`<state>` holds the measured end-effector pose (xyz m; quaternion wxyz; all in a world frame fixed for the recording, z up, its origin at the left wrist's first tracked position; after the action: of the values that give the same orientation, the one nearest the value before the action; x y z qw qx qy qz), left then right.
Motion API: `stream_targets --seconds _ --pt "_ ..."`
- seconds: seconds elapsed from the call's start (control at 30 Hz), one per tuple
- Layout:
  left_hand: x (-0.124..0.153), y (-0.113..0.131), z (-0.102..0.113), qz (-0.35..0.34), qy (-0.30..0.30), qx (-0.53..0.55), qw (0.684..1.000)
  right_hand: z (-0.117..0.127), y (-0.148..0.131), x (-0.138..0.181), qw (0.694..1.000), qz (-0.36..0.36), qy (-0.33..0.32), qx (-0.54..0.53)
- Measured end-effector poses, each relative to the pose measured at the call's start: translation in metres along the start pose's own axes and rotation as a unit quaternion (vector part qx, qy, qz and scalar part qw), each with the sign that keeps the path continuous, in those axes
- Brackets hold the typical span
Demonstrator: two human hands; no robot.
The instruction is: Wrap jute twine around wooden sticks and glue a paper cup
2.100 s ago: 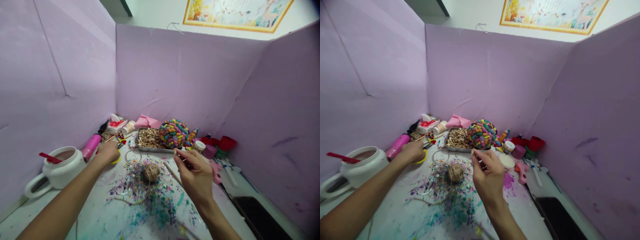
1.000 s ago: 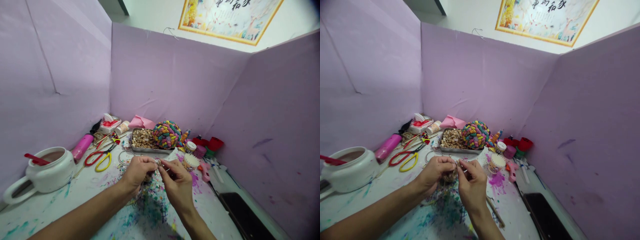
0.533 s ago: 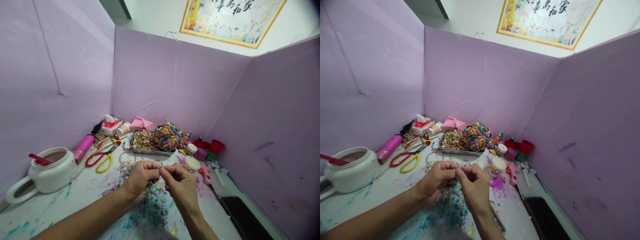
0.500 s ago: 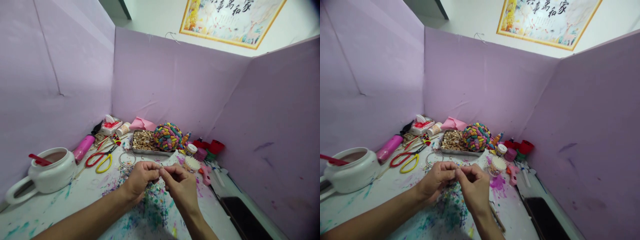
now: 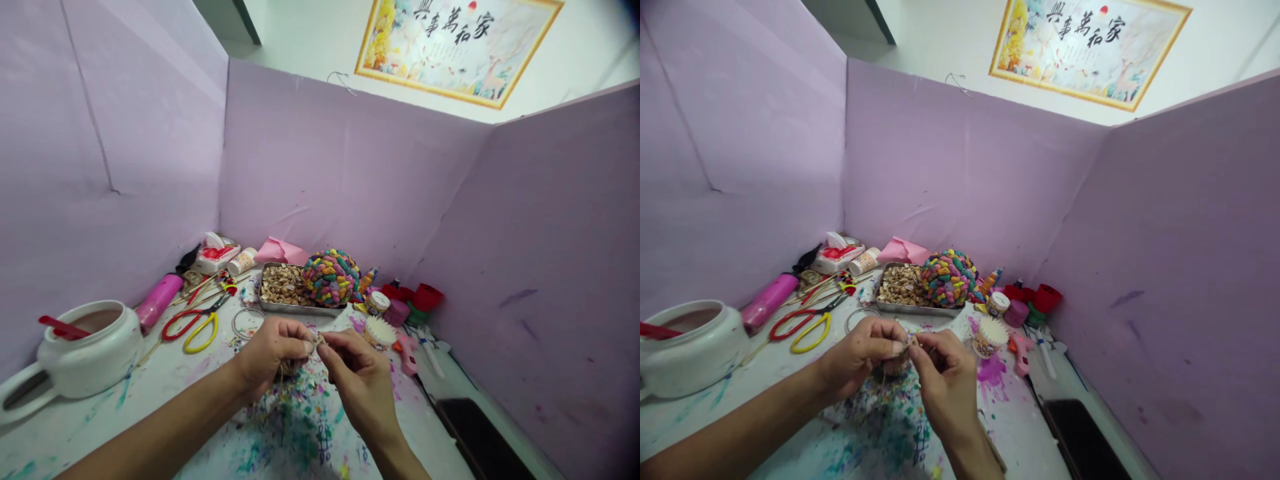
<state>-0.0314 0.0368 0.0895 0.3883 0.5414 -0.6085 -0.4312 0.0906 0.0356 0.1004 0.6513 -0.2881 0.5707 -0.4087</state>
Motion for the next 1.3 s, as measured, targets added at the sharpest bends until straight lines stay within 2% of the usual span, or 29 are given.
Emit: stream_targets --seconds 0.13,0.2,0.3,0.37,0.43,0.6,0.67,0.73,0.8,0.87,0.93,0.97,1.0,1.03,1.13,1.2,1.3 --pt "0.000 0.000 0.000 -0.005 -0.002 -0.007 1.000 0.000 0.002 0.001 0.998 -0.031 0.026 -0.039" --pt "0.000 -0.002 0.000 -0.008 -0.001 -0.011 1.000 -0.002 0.008 0.003 0.992 -0.096 0.028 -0.083" --pt "0.001 -0.006 -0.002 -0.011 0.004 0.000 1.000 -0.009 0.020 0.008 0.965 -0.205 0.011 -0.162" --pt "0.002 -0.008 -0.003 -0.014 0.011 0.010 1.000 -0.012 0.023 0.010 0.950 -0.242 -0.003 -0.197" --pt "0.005 -0.010 -0.005 -0.016 0.021 0.017 1.000 -0.012 0.022 0.012 0.949 -0.243 -0.006 -0.202" --pt "0.011 -0.009 -0.013 -0.025 0.023 0.026 0.999 -0.003 0.008 0.011 0.976 -0.176 0.014 -0.129" --pt "0.013 0.001 -0.014 -0.031 -0.001 -0.020 0.999 0.002 0.001 0.013 0.983 -0.152 0.018 -0.106" --pt "0.013 0.017 -0.011 -0.030 -0.045 -0.122 0.991 0.011 -0.005 0.016 0.984 -0.145 0.033 -0.098" --pt "0.011 0.041 0.005 -0.054 -0.040 -0.232 0.970 0.022 -0.004 0.018 0.977 -0.173 0.058 -0.109" --pt "0.006 0.071 0.034 -0.120 0.036 -0.311 0.942 0.031 0.005 0.018 0.957 -0.233 0.080 -0.153" --pt "-0.001 0.087 0.063 -0.164 0.116 -0.423 0.883 0.035 0.018 0.014 0.923 -0.283 0.093 -0.242" --pt "-0.007 0.086 0.073 -0.161 0.130 -0.517 0.831 0.034 0.026 0.012 0.899 -0.309 0.090 -0.298" --pt "-0.014 0.080 0.081 -0.144 0.129 -0.614 0.765 0.031 0.036 0.009 0.870 -0.333 0.089 -0.353" --pt "-0.021 0.069 0.089 -0.126 0.124 -0.649 0.740 0.028 0.046 0.008 0.840 -0.361 0.097 -0.395" --pt "-0.040 0.027 0.100 -0.082 0.089 -0.700 0.704 0.014 0.078 0.017 0.773 -0.453 0.117 -0.429" --pt "-0.049 0.001 0.103 -0.056 0.072 -0.727 0.680 0.007 0.090 0.027 0.773 -0.473 0.113 -0.408" --pt "-0.053 -0.023 0.104 -0.032 0.045 -0.756 0.653 0.000 0.091 0.037 0.822 -0.433 0.091 -0.360"
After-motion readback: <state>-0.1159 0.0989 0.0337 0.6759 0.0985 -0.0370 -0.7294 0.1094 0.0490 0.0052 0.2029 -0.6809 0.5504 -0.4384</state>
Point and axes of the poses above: each hand's wrist, its own x-axis away from the middle knuckle, its own z-axis out of the back of the hand, y = z × x, the point moved 6 cm from there along -x, towards the middle knuckle, and after that the axes turned 6 degrees about y, right-handed, at the moved point
